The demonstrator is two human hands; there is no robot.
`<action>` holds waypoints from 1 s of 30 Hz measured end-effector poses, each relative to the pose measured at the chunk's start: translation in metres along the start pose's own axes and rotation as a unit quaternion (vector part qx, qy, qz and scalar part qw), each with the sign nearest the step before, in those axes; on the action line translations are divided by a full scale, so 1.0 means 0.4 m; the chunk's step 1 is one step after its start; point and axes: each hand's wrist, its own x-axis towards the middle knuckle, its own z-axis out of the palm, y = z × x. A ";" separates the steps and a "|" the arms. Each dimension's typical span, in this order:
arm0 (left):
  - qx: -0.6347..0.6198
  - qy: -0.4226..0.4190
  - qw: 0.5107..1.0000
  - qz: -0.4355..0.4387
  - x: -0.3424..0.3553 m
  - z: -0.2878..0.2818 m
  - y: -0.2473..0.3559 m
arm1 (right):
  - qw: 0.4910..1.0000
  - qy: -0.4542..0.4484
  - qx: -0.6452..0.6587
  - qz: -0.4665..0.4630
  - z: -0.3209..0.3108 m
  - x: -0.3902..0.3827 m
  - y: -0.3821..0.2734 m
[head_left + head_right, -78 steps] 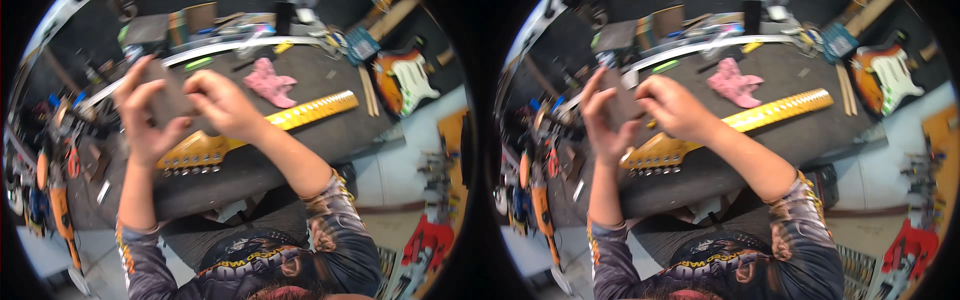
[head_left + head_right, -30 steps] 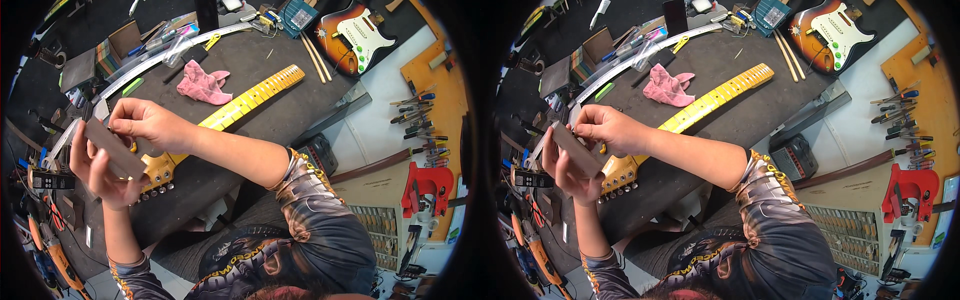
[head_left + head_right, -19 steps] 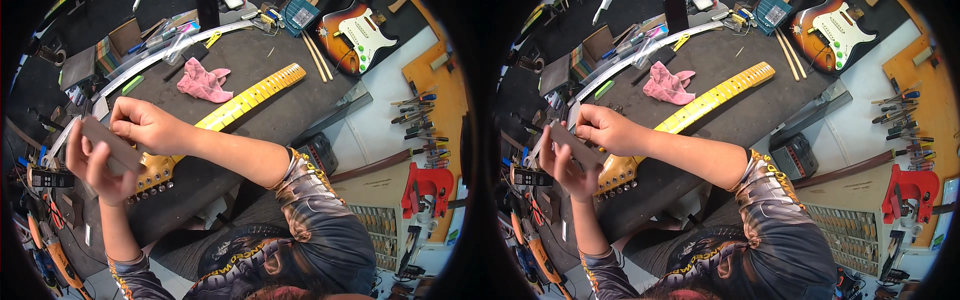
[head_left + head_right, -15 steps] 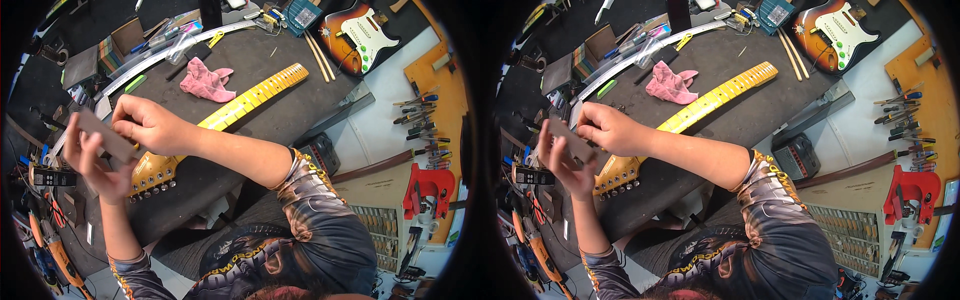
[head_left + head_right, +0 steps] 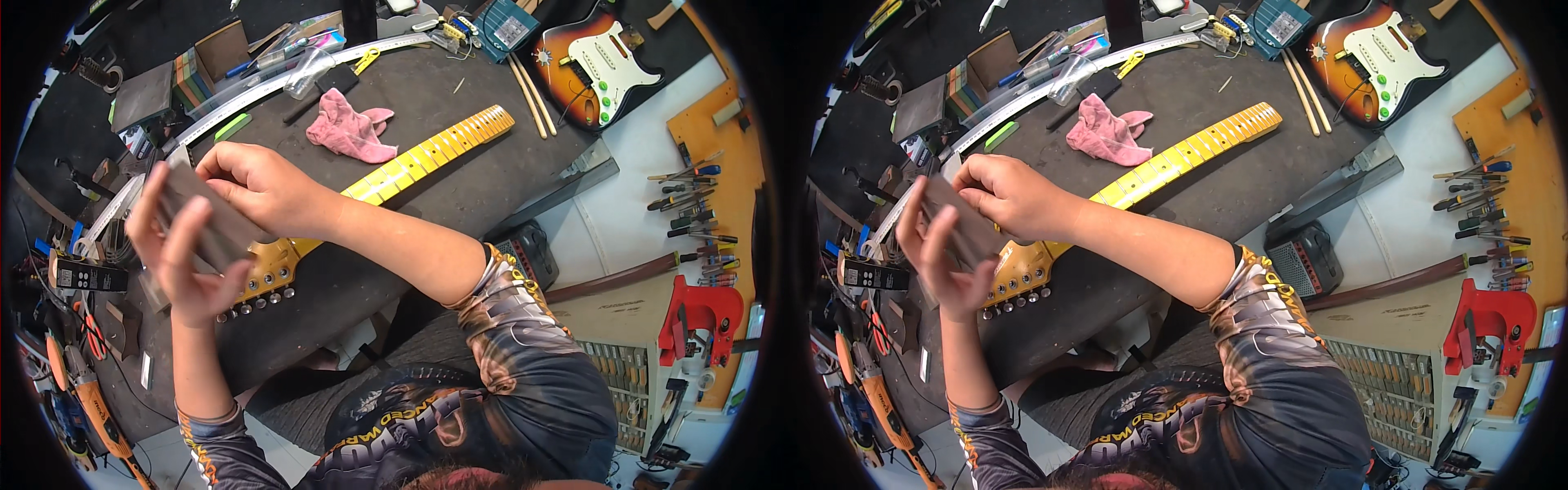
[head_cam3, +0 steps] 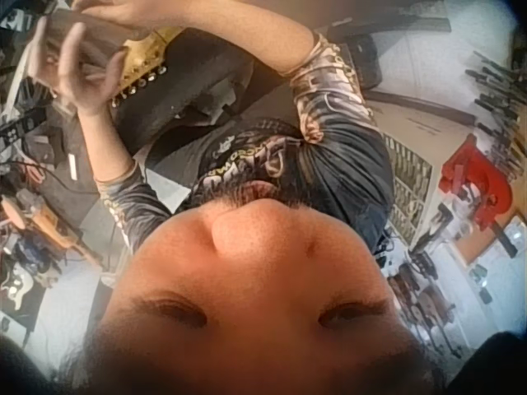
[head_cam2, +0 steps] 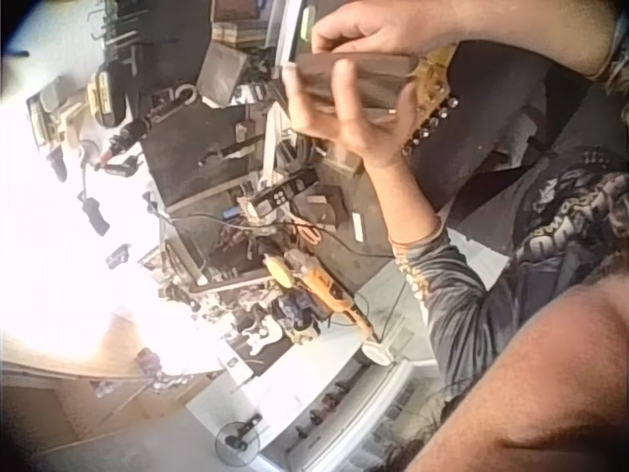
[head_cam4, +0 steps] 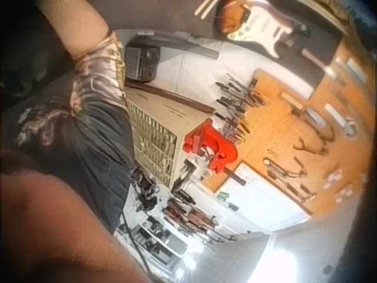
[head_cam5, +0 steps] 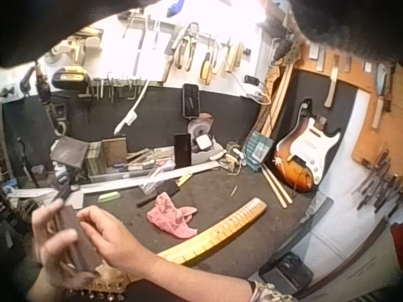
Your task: The person sands small guitar tuning peg components using a sanding block by hand, then wipes the components with a cloth before using a tool to install them into the headstock of a guitar neck.
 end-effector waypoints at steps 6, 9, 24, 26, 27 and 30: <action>0.048 0.058 0.995 -0.061 -0.011 -0.009 -0.028 | 0.995 0.010 -0.080 -0.056 0.015 -0.013 -0.011; 0.019 0.032 0.999 0.024 -0.018 0.014 0.002 | 0.988 0.035 -0.114 -0.100 0.013 -0.008 -0.007; -0.048 0.080 0.995 -0.029 0.006 0.001 -0.040 | 0.938 0.065 -0.271 -0.208 -0.005 -0.006 0.003; 0.007 0.001 1.000 -0.014 0.033 -0.005 0.019 | 0.942 0.077 -0.254 -0.204 -0.028 -0.011 0.011; -0.034 0.021 0.999 -0.017 0.038 -0.009 0.004 | 0.943 0.064 -0.253 -0.205 -0.032 -0.008 0.010; -0.054 0.081 0.991 -0.097 0.020 -0.041 -0.064 | 0.974 0.030 -0.167 -0.148 0.009 -0.010 -0.016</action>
